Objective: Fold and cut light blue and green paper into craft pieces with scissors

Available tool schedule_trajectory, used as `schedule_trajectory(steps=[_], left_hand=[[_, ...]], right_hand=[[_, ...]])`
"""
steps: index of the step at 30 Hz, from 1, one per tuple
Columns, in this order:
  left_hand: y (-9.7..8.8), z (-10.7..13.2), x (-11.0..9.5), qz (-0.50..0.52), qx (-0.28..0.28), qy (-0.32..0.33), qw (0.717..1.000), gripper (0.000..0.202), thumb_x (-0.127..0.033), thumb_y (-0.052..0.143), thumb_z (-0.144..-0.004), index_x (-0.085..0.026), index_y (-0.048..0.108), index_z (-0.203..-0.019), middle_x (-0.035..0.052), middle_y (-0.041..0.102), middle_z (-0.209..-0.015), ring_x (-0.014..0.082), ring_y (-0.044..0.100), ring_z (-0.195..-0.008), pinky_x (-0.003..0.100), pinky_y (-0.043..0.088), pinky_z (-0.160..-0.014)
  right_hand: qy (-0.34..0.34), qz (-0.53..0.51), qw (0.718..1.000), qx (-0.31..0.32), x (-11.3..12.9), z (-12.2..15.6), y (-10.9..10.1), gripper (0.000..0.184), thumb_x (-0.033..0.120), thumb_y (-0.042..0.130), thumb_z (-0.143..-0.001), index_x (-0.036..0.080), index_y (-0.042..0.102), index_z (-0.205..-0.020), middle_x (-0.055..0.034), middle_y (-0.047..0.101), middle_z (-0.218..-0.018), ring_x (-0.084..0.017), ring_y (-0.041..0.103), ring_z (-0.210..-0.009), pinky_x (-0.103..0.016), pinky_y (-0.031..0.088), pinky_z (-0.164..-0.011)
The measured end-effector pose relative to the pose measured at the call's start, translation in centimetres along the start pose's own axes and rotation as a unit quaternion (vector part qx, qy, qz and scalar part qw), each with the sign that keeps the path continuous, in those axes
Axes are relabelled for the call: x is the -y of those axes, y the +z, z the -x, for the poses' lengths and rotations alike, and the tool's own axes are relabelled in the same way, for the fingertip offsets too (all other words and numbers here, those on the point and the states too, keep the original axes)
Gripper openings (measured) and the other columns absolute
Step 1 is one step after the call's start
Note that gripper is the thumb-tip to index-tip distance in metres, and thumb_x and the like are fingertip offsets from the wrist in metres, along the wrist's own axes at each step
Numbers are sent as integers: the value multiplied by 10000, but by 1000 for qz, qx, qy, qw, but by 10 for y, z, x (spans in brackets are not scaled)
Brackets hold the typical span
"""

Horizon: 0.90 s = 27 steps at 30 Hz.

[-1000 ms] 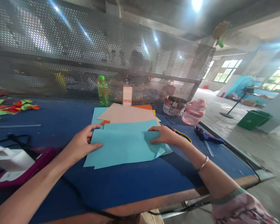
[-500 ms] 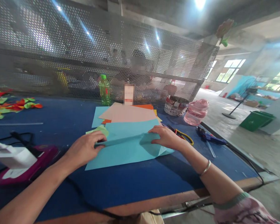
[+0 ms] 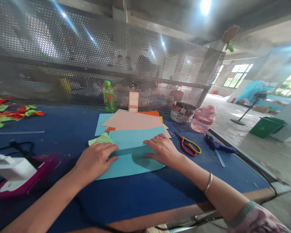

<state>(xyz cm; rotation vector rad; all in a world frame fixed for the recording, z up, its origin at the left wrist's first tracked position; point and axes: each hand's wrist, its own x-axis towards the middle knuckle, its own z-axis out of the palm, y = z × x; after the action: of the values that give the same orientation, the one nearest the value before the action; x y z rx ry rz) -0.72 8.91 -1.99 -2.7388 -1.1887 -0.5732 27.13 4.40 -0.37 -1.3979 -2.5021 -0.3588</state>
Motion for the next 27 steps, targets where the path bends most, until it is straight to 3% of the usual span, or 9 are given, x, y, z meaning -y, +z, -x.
schedule_trajectory(steps=[3, 7, 13, 20, 22, 24, 27], left_hand=[[-3, -2, -9, 3, -26, 15, 1000, 232, -350, 567, -836, -217, 701, -969, 98, 738, -961, 276, 660, -880, 396, 449, -823], [-10, -3, -21, -3, -44, 44, 998, 167, -244, 543, -846, -221, 688, -925, 88, 728, -884, 271, 647, -879, 410, 410, -854], [-17, 1, -32, -109, -20, 69, 991, 219, -80, 453, -840, -185, 645, -846, 95, 670, -811, 280, 615, -818, 441, 391, -830], [-12, 10, -41, -98, 31, 70, 992, 305, 61, 383, -734, -181, 550, -815, 88, 613, -823, 253, 584, -759, 377, 420, -715], [-12, 11, -41, -71, 58, 56, 994, 362, 93, 357, -652, -193, 507, -818, 72, 592, -811, 240, 573, -741, 352, 416, -672], [-14, 11, -40, -26, 81, 32, 996, 364, 68, 381, -585, -210, 457, -809, 58, 570, -815, 230, 566, -748, 329, 410, -644], [-22, 8, -40, 40, 101, 7, 994, 315, -15, 445, -587, -224, 419, -822, 44, 552, -847, 224, 557, -794, 321, 413, -676]], right_hand=[[-17, 2, 999, -28, 9, -6, 11, 531, 473, 706, -774, 165, 560, -1181, -85, 700, -907, -239, 626, -882, -359, 373, -833], [-31, 26, 998, -42, 18, -10, 13, 463, 418, 701, -796, 187, 539, -1164, -60, 692, -887, -222, 617, -848, -339, 380, -793], [-36, 49, 998, -33, 18, -8, 10, 275, 207, 606, -865, 190, 535, -1130, -35, 665, -874, -197, 598, -815, -321, 367, -733], [-63, 39, 997, 21, 19, 3, 5, 217, 51, 502, -844, 187, 560, -1004, -46, 623, -940, -180, 566, -805, -300, 365, -674], [-69, 3, 997, 34, 20, 7, 1, 171, 145, 573, -840, 185, 551, -1004, -52, 614, -972, -188, 567, -829, -299, 380, -697], [-58, -59, 996, 37, 19, 9, -3, 265, 349, 640, -833, 190, 540, -1019, -56, 613, -994, -202, 571, -861, -306, 397, -736], [-24, -148, 988, 42, 17, 11, -4, 407, 563, 538, -865, 193, 526, -1034, -62, 625, -990, -205, 579, -896, -319, 413, -785]])
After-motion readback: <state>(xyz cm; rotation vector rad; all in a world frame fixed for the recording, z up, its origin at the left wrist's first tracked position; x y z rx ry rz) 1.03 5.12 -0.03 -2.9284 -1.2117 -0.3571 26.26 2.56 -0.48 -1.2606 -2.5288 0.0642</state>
